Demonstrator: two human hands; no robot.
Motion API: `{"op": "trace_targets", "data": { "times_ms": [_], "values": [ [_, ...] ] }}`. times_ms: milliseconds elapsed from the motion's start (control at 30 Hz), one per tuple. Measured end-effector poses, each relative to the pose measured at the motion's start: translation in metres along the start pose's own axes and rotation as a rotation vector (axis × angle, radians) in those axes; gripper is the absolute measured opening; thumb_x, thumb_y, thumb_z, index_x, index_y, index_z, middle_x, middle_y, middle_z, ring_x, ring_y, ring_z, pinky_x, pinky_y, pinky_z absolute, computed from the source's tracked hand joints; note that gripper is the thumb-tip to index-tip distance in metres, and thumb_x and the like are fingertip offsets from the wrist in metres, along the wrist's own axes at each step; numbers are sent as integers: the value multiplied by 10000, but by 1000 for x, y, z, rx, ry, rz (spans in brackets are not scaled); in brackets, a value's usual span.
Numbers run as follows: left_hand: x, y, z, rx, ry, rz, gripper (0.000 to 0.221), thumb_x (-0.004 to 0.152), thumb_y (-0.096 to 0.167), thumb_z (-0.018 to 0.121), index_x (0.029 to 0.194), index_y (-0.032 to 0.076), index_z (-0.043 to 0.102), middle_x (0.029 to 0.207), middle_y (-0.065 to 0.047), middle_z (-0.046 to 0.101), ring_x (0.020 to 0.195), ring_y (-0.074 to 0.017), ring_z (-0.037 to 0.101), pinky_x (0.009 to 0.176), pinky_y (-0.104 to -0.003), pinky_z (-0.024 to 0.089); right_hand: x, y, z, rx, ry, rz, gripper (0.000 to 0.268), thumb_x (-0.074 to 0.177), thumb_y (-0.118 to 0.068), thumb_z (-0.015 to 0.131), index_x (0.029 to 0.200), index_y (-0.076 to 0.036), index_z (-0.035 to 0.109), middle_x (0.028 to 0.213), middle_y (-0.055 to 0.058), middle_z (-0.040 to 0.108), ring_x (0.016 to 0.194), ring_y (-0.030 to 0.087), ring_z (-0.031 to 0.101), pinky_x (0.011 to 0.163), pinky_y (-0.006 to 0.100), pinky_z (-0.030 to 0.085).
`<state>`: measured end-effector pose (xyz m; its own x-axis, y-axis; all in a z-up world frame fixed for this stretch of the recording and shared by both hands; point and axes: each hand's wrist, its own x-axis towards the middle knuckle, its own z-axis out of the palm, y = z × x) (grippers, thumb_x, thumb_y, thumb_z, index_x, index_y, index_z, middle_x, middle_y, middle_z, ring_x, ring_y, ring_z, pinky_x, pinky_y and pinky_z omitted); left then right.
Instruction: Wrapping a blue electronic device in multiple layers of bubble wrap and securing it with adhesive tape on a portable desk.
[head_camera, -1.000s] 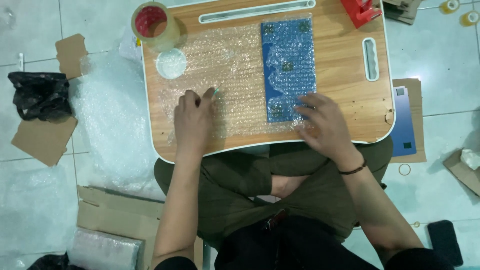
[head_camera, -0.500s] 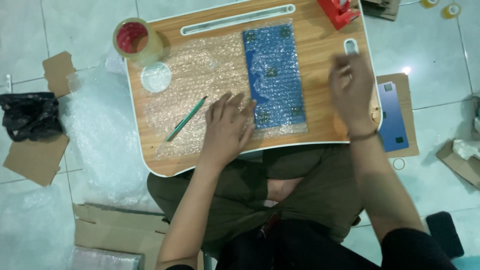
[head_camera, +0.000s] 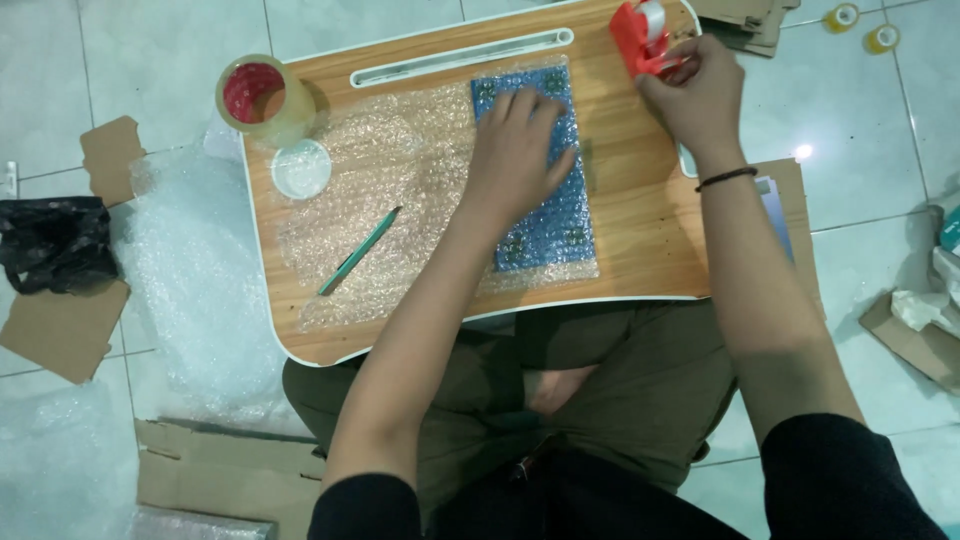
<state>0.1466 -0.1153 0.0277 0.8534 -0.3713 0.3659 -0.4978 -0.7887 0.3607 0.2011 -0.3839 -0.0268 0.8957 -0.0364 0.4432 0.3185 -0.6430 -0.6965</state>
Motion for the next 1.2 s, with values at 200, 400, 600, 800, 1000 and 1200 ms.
{"op": "trace_targets", "data": {
  "times_ms": [200, 400, 600, 800, 1000, 1200],
  "values": [
    [68, -12, 65, 69, 27, 61, 471, 774, 431, 874, 1098, 168, 656, 1131, -11, 643, 1105, -247, 521, 931, -406, 424, -12, -33, 0, -15, -89, 124, 335, 853, -65, 939, 1053, 48, 695, 733, 44, 638, 577, 82, 535, 506, 188, 445],
    [88, -10, 92, 102, 59, 45, 986, 546, 603, 1031, 1290, 152, 566, 1180, -20, 606, 1084, -223, 563, 915, -382, 419, -14, -36, -11, 78, -180, 253, 308, 853, -4, 860, 1099, 39, 681, 751, 29, 616, 623, 82, 548, 541, 191, 451],
    [99, -25, 123, 89, -56, 36, 1512, 439, 856, 1049, 1523, 62, 357, 1446, -77, 600, 1319, -262, 561, 1088, -458, 381, -6, -55, -23, 281, -263, 481, 208, 1001, -127, 701, 1134, 33, 704, 816, 51, 659, 656, 75, 611, 551, 168, 491],
    [99, -22, 130, 79, -71, 75, 1319, 600, 858, 972, 1551, 194, 345, 1418, -6, 603, 1255, -198, 615, 1044, -432, 465, 6, -54, -22, 259, -225, 576, 288, 1024, -208, 610, 920, 10, 766, 708, 31, 601, 613, 82, 501, 519, 194, 394],
    [98, -17, 128, 83, -76, 43, 1305, 653, 964, 862, 1583, 240, 302, 1345, -2, 644, 1123, -174, 672, 1013, -390, 451, 11, -47, -17, 182, -224, 755, 276, 997, -247, 720, 894, 7, 760, 645, 24, 534, 530, 74, 422, 471, 196, 336],
    [96, -6, 127, 125, -28, 61, 1141, 683, 1003, 847, 1538, 429, 356, 1255, 3, 638, 1038, -162, 652, 961, -392, 453, 1, -47, -23, 402, -218, 746, 216, 1026, -196, 641, 992, -9, 744, 872, 60, 695, 736, 83, 590, 637, 176, 474]
  ]
}}
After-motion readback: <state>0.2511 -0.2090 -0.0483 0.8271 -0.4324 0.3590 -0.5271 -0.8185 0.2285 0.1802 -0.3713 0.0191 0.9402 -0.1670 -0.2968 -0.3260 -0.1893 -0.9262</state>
